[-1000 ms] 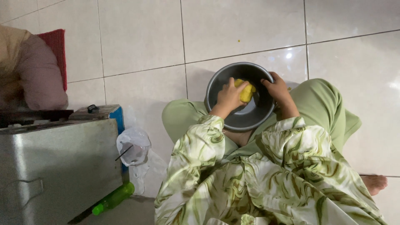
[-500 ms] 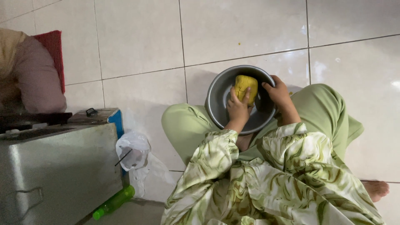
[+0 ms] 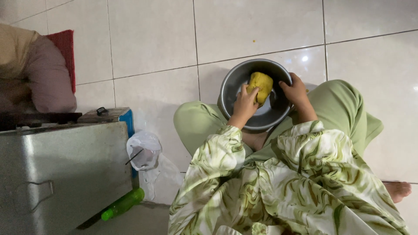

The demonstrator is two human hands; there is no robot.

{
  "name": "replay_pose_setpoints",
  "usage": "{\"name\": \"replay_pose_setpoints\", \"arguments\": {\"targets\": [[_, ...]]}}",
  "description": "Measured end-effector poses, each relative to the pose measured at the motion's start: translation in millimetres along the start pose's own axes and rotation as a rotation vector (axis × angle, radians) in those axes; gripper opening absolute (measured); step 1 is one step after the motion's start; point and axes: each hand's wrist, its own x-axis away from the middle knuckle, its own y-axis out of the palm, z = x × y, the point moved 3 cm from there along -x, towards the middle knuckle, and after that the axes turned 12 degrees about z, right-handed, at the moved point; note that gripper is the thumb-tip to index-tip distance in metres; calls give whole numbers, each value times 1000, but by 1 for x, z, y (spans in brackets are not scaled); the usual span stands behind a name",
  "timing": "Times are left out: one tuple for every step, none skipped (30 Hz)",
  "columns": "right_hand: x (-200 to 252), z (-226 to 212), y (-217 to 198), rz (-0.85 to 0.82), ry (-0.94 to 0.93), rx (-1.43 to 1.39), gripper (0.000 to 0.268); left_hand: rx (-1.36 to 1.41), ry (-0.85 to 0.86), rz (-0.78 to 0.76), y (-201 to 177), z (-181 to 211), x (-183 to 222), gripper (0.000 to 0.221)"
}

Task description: Kneading a ball of yellow dough in a metal bowl while sitting on the floor.

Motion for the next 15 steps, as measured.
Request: {"name": "replay_pose_setpoints", "arguments": {"targets": [[0, 4, 3, 1, -1, 1, 40, 1, 0, 1, 2, -5, 8, 53], [0, 8, 6, -2, -12, 20, 40, -1, -2, -16, 5, -10, 15, 54], [-1, 12, 8, -4, -24, 39, 41, -3, -4, -33, 7, -16, 21, 55], [4, 0, 3, -3, -25, 37, 41, -4, -2, -32, 1, -14, 25, 55], [10, -13, -2, 19, -79, 63, 45, 40, -27, -66, -5, -12, 29, 63], [16, -25, -7, 40, -132, 88, 50, 84, -53, -103, -10, -11, 35, 71], [26, -46, -11, 39, -131, 87, 50, 82, -53, -103, -30, 3, 34, 71], [36, -75, -20, 224, -400, 156, 48, 208, -130, -130, -49, 16, 32, 83], [49, -103, -28, 409, -669, 225, 48, 334, -207, -157, -67, 29, 31, 99], [51, -109, -22, 410, -668, 226, 48, 334, -206, -158, -50, 22, 27, 99], [56, -118, -14, 358, -809, 169, 44, 317, -245, -151, -33, 15, 23, 104], [60, -127, -7, 303, -949, 112, 40, 303, -284, -144, -16, 8, 19, 110], [59, -115, 6, 302, -948, 115, 40, 305, -284, -146, -4, 4, 15, 110], [56, -101, 24, 147, -884, 183, 41, 227, -360, -134, 7, -3, 12, 104], [54, -87, 42, -8, -817, 248, 43, 149, -435, -122, 17, -10, 9, 98]]}}
